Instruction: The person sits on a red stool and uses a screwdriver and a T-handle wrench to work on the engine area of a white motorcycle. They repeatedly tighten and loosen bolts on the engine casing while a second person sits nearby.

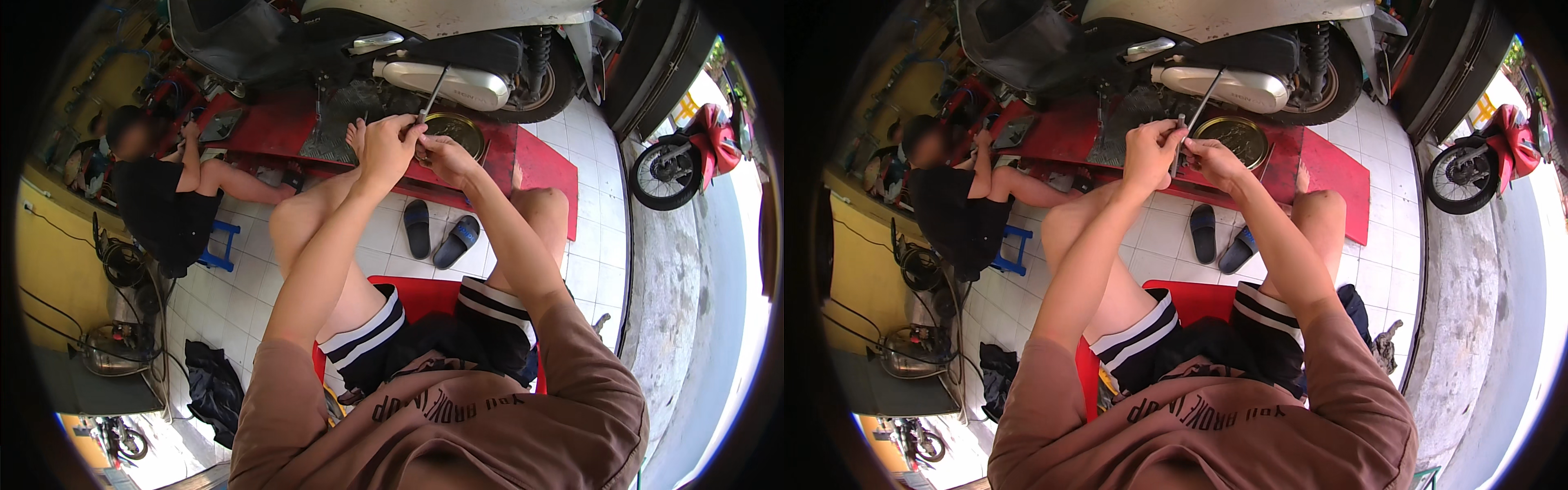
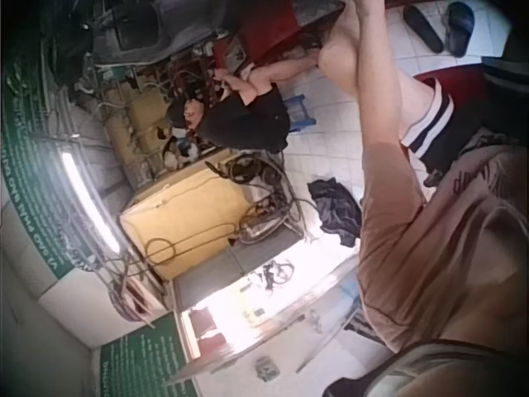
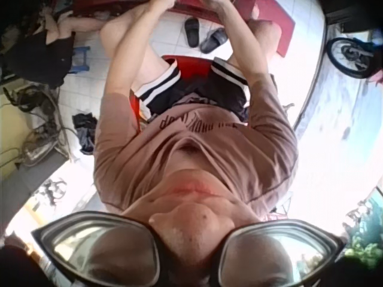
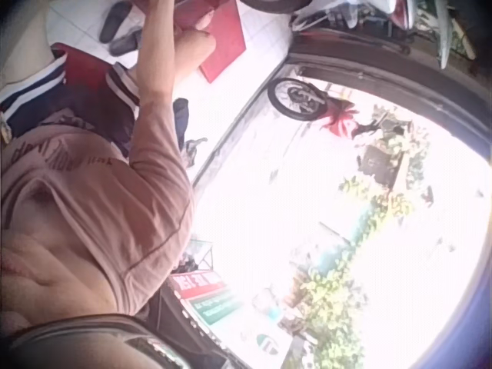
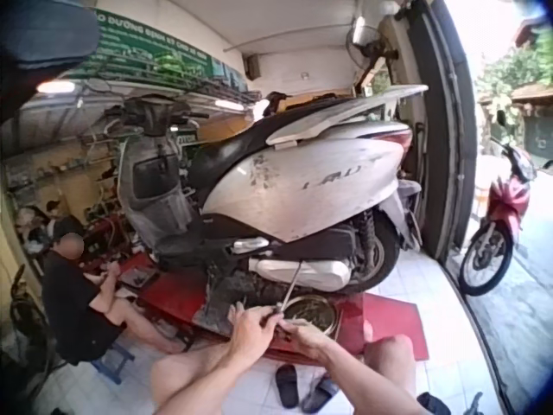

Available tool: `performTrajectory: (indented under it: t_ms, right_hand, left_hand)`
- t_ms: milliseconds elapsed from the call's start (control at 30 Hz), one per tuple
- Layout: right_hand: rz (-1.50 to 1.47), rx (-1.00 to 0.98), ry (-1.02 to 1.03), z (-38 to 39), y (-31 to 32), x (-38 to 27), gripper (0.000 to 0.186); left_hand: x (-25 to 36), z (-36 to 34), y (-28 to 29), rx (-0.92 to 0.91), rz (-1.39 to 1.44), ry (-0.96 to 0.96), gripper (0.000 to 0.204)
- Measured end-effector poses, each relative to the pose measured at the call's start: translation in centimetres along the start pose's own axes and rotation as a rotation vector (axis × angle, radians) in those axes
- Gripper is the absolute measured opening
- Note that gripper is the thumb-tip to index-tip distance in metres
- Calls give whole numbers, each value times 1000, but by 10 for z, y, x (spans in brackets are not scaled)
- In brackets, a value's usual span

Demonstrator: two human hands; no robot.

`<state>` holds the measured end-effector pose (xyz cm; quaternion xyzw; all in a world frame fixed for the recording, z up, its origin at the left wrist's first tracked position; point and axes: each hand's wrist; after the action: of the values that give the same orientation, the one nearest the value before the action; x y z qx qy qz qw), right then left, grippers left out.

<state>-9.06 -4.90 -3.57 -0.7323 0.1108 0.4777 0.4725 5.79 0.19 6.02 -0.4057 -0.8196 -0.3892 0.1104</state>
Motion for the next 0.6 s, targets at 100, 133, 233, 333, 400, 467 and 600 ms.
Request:
performTrajectory:
  t_ms: [100, 133, 233, 333, 400, 467, 600]
  right_hand:
    - [-115, 164, 13, 3, -24, 1, 20]
    - [-143, 127, 5, 5, -26, -2, 22]
    - [-230, -47, -40, 1, -12, -19, 30]
    - [-212, -39, -31, -6, -4, -28, 35]
    - [-134, -87, -70, -9, 5, -36, 35]
    - [-44, -69, -61, -9, 7, -40, 35]
    - [-88, -59, -71, -8, -7, -45, 36]
  left_hand:
    - [17, 15, 1, -111, 31, -1, 23]
    - [20, 20, 1, -130, 21, -47, 26]
    - [26, 32, 8, -457, 151, 103, 55]
    - [21, 39, 14, -653, 158, 150, 68]
    - [19, 37, 17, -684, 110, 126, 64]
    - [18, 36, 18, -718, 95, 149, 58]
    - [5, 37, 17, -750, -10, 240, 47]
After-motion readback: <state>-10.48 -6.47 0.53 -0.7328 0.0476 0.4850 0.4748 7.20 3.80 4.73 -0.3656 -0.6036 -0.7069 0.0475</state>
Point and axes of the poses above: each hand's wrist, its own z-axis away from the middle knuckle, its own y-axis out of the back of the hand, x = y × z, and after that the axes turned 2 degrees about y, right-handed
